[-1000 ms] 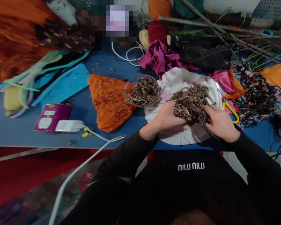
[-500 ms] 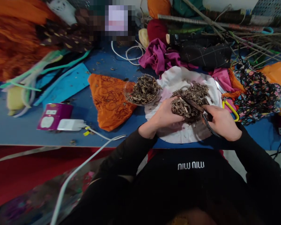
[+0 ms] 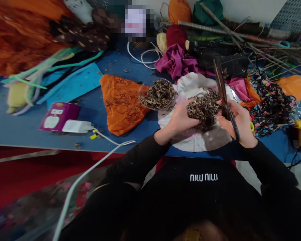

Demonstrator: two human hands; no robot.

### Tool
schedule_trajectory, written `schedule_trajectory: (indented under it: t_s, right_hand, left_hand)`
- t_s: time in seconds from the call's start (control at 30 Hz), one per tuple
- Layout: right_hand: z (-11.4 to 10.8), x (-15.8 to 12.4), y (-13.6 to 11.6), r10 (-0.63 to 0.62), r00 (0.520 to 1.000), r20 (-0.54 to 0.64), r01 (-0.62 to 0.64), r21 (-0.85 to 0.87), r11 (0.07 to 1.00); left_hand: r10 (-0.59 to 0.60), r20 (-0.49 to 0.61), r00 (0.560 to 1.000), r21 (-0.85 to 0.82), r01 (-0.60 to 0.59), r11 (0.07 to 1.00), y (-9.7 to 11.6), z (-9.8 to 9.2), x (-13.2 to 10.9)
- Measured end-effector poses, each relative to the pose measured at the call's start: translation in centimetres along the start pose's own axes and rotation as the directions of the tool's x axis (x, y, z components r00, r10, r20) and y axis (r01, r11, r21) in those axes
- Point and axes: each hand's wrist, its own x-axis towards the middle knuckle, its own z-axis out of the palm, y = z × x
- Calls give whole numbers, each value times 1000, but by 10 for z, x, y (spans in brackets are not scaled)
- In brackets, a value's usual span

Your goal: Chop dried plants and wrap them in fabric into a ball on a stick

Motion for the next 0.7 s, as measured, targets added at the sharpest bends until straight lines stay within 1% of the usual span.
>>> schedule_trajectory:
  t_s: [0.03,0.1,0.2,0.3,0.37,0.47,0.53,0.63,0.7]
  right_hand:
    - [5,2,-3,-5,1000,19,4,37,999]
    - [15,7,-7,-10,999,45,8,57,998]
    - [27,12,-9,0,1000,21,-1,51,999]
    - [32,14,-11,15,1000,18,-17,83,996]
    - [33,14,-14,20,1000,7,-20,54,998]
    - [31,12,-17,14,1000,-17,-15,-47,999]
    - [25,10,-17,18,1000,-5,-18,-65,998]
    - [10,7,-14,49,999,3,-49,1,999]
    - [-1,5,-13,107,994,16,-108,80,991]
  left_hand:
    - [-1,-7,1000,-3,1,1000,1,1,0]
    - [-15,-9,1000,-4,15,1000,3,2,-1]
    - [-13,-5,1000,43,13,999,5,3,-2]
    - [22,-4,1000,93,-22,995,6,4,-1]
    - [28,1,1000,114,-28,993,7,6,-1]
    - [21,23,1000,134,-24,991,8,7,0]
    - [17,25,1000,135,-20,991,10,4,0]
    - [16,-16,1000,138,-14,990,11,-2,0]
    - [8,-62,998,106,-1,994,9,-6,2]
